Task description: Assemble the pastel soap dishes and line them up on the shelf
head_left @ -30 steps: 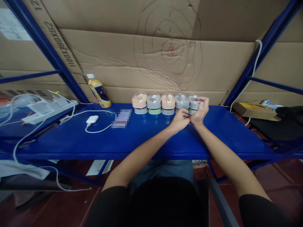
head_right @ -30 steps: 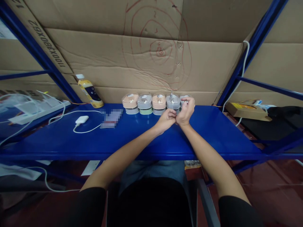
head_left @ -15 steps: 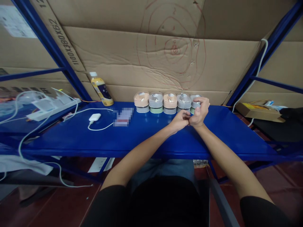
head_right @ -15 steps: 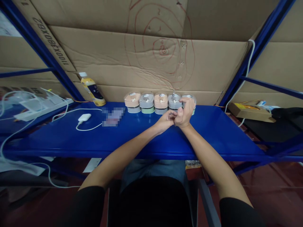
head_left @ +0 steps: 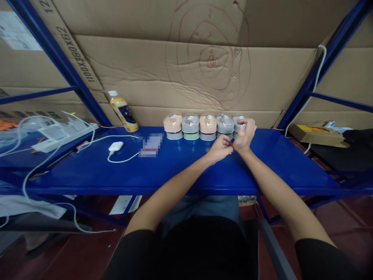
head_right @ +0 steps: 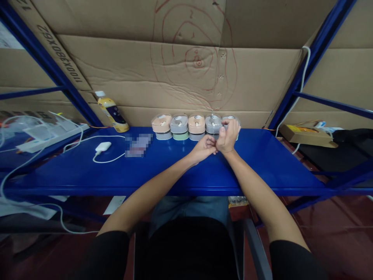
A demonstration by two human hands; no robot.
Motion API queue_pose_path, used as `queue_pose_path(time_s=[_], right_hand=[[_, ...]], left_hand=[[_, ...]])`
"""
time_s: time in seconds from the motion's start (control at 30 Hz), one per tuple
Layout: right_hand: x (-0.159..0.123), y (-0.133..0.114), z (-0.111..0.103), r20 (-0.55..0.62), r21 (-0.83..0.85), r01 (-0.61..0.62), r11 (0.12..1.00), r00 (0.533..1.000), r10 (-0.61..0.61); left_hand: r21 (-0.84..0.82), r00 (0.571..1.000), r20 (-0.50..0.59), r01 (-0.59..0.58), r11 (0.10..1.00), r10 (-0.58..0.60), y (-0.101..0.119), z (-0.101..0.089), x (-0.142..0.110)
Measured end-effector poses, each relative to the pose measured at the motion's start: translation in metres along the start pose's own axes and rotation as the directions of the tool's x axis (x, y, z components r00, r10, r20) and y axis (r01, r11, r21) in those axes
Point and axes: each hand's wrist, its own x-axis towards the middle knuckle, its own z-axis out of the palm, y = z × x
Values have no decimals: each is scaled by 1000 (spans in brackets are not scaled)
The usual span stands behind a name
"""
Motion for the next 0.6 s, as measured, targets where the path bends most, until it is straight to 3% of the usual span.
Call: queue_pose_path(time_s=[0.13, 0.23, 0.33, 0.43, 0.5, 0.6], right_hand=[[14, 38, -6, 50, -253, -179, 951, 979, 198], [19, 67, -10, 131, -399, -256, 881, 935, 331], [17, 84, -10, 271, -478, -236, 846, 877, 398], [13, 89, -6, 364, -533, -184, 826, 831, 421], [10, 89, -2, 386, -548, -164, 820, 821, 422], [7, 89, 1, 376, -533, -173, 828, 828, 415]], left_hand=[[206, 996, 13, -85, 975, 84, -5, -1, -3], [422, 983, 30, -177, 889, 182, -8, -4, -9], [677, 973, 135, -230, 699, 190, -9, -7, -15], [857, 968, 236, -248, 452, 84, -7, -7, -19], [901, 969, 246, -243, 360, 39, -5, -6, -20], [923, 967, 255, -247, 296, 12, -2, -4, -22]])
